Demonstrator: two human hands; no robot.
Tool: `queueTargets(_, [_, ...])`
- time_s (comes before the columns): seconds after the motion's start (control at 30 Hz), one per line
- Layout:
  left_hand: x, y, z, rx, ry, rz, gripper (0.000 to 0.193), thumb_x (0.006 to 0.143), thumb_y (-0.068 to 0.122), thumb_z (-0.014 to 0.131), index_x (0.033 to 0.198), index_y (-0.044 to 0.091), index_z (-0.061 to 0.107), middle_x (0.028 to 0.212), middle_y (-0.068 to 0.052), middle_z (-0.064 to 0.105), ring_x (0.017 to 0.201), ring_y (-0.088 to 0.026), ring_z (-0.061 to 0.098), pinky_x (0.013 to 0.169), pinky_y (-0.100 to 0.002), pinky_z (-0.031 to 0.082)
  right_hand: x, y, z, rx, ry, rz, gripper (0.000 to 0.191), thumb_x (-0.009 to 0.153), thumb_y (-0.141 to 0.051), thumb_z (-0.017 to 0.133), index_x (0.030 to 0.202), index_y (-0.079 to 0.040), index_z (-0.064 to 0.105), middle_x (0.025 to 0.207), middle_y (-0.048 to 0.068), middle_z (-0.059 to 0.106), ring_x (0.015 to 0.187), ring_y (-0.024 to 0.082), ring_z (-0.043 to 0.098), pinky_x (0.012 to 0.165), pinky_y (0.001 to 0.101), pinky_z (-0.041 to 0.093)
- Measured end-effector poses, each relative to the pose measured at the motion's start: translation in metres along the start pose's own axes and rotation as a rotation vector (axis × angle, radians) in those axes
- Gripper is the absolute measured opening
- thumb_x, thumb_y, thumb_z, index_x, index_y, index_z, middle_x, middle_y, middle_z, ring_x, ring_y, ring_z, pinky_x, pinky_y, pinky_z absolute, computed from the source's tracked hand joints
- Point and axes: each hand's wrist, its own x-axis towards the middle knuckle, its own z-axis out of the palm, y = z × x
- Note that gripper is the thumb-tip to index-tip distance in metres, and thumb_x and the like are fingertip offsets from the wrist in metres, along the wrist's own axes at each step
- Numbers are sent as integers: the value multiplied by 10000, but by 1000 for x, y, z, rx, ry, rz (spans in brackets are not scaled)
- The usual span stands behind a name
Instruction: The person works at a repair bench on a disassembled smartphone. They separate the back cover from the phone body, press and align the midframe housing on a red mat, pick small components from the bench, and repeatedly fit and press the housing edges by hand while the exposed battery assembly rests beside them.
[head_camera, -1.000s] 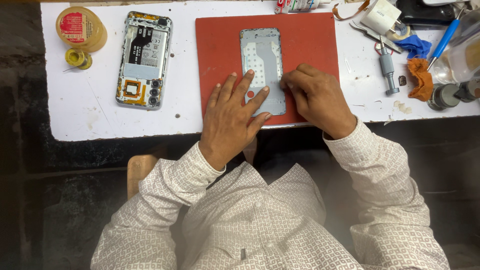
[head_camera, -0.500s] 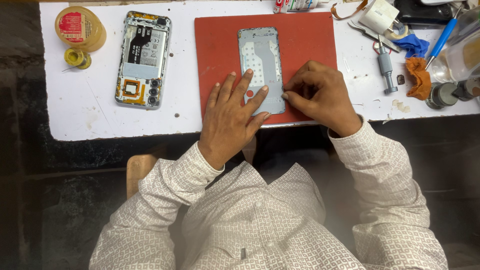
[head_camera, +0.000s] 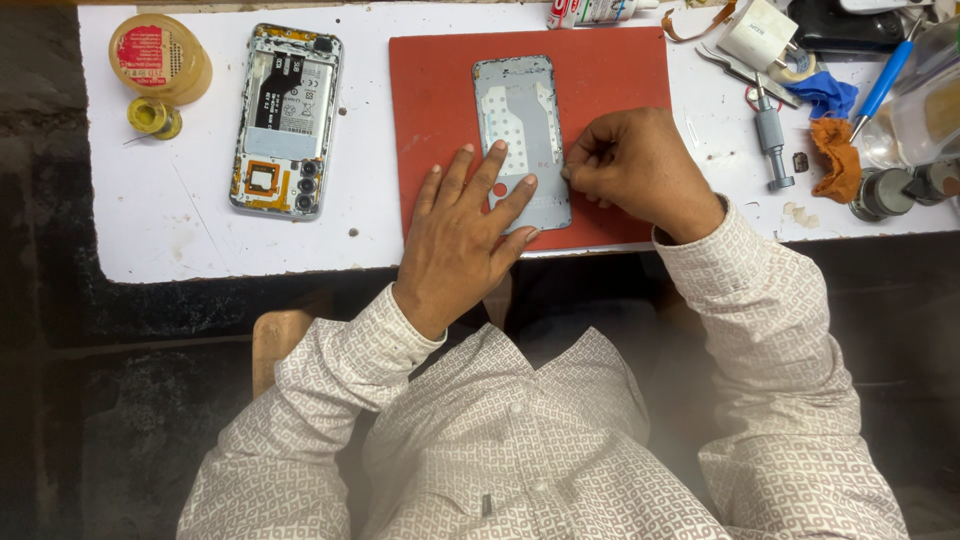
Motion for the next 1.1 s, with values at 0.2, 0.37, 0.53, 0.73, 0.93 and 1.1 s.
queueTargets(0.2, [0,0,0,-17,-4,-3,485,1013,493,579,1404,213,638,1559,-163,453,1445,-420,389,1171,-620,315,-2,5,10,14,90,-37,97,894,-18,758,919,57,701,684,77,690,519,111,650,474,241,542])
queueTargets(0.37, [0,0,0,-20,5,-8,479,1012,494,577,1401,222,641,1564,-149,454,1448,-414,395,1174,-616,315,-5,10,-2,81,-33,-131,173,865,-1,760,1013,59,693,731,65,701,589,98,668,538,234,565])
queueTargets(0.53, [0,0,0,-27,-4,-11,481,1014,496,575,1402,220,642,1564,-156,453,1450,-420,389,1176,-618,311,-4,7,-2,16,-19,-95,110,818,28,749,915,61,710,732,81,714,602,118,680,545,239,576])
queueTargets(0.73, [1,0,-1,-28,-3,-9,480,1013,496,576,1397,217,645,1566,-157,453,1450,-418,390,1172,-617,313,2,0,1,8,-7,13,56,804,43,735,838,63,696,694,99,707,549,136,678,508,261,568])
queueTargets(0.93, [1,-1,0,-19,-3,-9,482,1012,499,577,1398,217,641,1562,-161,454,1447,-417,388,1172,-616,315,-4,8,0,149,6,-9,102,878,-32,743,931,39,693,736,80,709,578,118,683,531,242,581])
queueTargets(1.1, [0,-1,1,-25,20,0,502,1012,496,586,1411,193,628,1541,-184,462,1435,-420,422,1166,-589,356,-26,4,7,216,138,-38,231,907,-134,782,1043,44,726,851,83,729,702,114,677,635,252,576])
